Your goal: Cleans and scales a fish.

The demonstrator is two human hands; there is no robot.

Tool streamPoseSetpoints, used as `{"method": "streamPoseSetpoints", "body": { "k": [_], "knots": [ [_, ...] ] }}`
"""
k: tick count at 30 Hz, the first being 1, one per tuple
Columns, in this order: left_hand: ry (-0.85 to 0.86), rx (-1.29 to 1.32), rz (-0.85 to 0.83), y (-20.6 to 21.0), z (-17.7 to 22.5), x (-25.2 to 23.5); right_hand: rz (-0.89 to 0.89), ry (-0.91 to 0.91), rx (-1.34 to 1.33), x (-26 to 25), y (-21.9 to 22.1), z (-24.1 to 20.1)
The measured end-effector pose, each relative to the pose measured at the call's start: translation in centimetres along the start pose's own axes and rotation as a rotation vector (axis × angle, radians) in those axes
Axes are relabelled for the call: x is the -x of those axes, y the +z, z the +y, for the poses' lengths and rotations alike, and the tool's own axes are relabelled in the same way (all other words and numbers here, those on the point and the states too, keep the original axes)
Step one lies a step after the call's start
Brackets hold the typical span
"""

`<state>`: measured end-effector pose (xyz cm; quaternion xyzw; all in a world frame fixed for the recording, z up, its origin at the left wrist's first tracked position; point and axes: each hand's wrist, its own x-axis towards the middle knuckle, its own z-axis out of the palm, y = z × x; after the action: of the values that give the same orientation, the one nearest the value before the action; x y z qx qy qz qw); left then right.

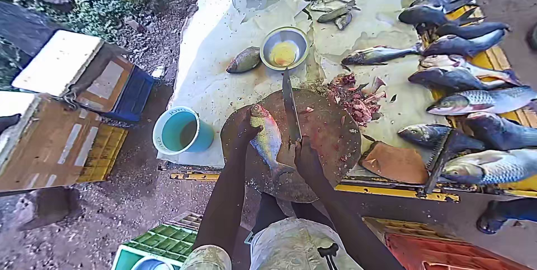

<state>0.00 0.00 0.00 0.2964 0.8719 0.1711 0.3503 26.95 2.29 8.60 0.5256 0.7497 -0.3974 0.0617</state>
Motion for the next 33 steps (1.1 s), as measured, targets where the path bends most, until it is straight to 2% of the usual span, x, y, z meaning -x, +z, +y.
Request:
{"method": "streamPoseSetpoints", "body": {
  "k": [2, 4, 7, 10, 12, 13, 15, 17, 18, 20, 21, 22, 24, 25, 26, 29, 31, 33],
  "knots": [
    [-0.004, 0.03, 0.026, -0.2, 0.8, 1.6, -0.203, 0.019, 0.108, -2.4, 0.5, 1.3],
    [-0.022, 0.103, 0.071, 0.5, 0.2, 3.4, -0.25, 0.017, 0.166, -4.6, -1.4, 4.2],
    [-0.084, 0.321, 0.15, 3.3, -2.6, 6.7, 0.035, 0.02, 0.096, -8.6, -6.9, 11.2],
    [-0.183, 0.512, 0.169, 4.1, -3.1, 9.2, 0.256, 0.161, -0.156, -13.9, -14.4, 14.6],
    [-0.163, 0.277, 0.25, 3.4, -3.8, 11.2, 0.27, 0.317, -0.433, -14.7, -15.7, 15.4],
    [-0.083, 0.145, 0.304, 3.1, -3.8, 11.4, 0.296, 0.367, -0.628, -14.5, -14.7, 15.7],
    [0.14, -0.078, 0.387, 3.2, -3.7, 10.7, 0.305, 0.429, -1.09, -10.9, -10.2, 15.4],
    [0.385, -0.268, 0.306, 4.9, -3.1, 9.9, 0.287, 0.436, -1.444, -4.3, -4.0, 14.6],
    [0.509, -0.338, 0.23, 6.6, -3.0, 9.5, 0.248, 0.425, -1.521, -0.4, -1.1, 14.2],
    [0.694, -0.435, 0.101, 9.9, -2.0, 9.7, 0.171, 0.412, -1.495, 6.3, 2.7, 13.3],
    [0.73, -0.383, -0.014, 11.1, -0.9, 10.4, 0.149, 0.404, -1.441, 8.5, 3.6, 13.0],
    [0.724, -0.211, -0.188, 11.9, 0.3, 11.5, 0.15, 0.397, -1.405, 10.3, 4.0, 12.5],
    [0.537, 0.445, -0.562, 12.9, 3.6, 13.7, 0.174, 0.319, -1.397, 11.9, 4.0, 11.6],
    [0.391, 0.739, -0.627, 13.4, 5.3, 14.8, 0.19, 0.249, -1.403, 12.1, 3.6, 11.4],
    [0.319, 0.877, -0.648, 13.7, 7.1, 15.5, 0.201, 0.173, -1.411, 12.1, 3.1, 11.4],
    [0.236, 0.966, -0.694, 13.0, 11.7, 16.6, 0.161, 0.008, -1.451, 12.2, 1.7, 11.5],
    [0.217, 1.021, -0.681, 11.5, 15.5, 14.0, 0.059, -0.044, -1.436, 13.4, 0.9, 12.9],
    [0.265, 1.062, -0.564, 9.2, 19.9, 8.8, 0.01, -0.071, -1.322, 14.6, -0.4, 15.5]
  ]
}}
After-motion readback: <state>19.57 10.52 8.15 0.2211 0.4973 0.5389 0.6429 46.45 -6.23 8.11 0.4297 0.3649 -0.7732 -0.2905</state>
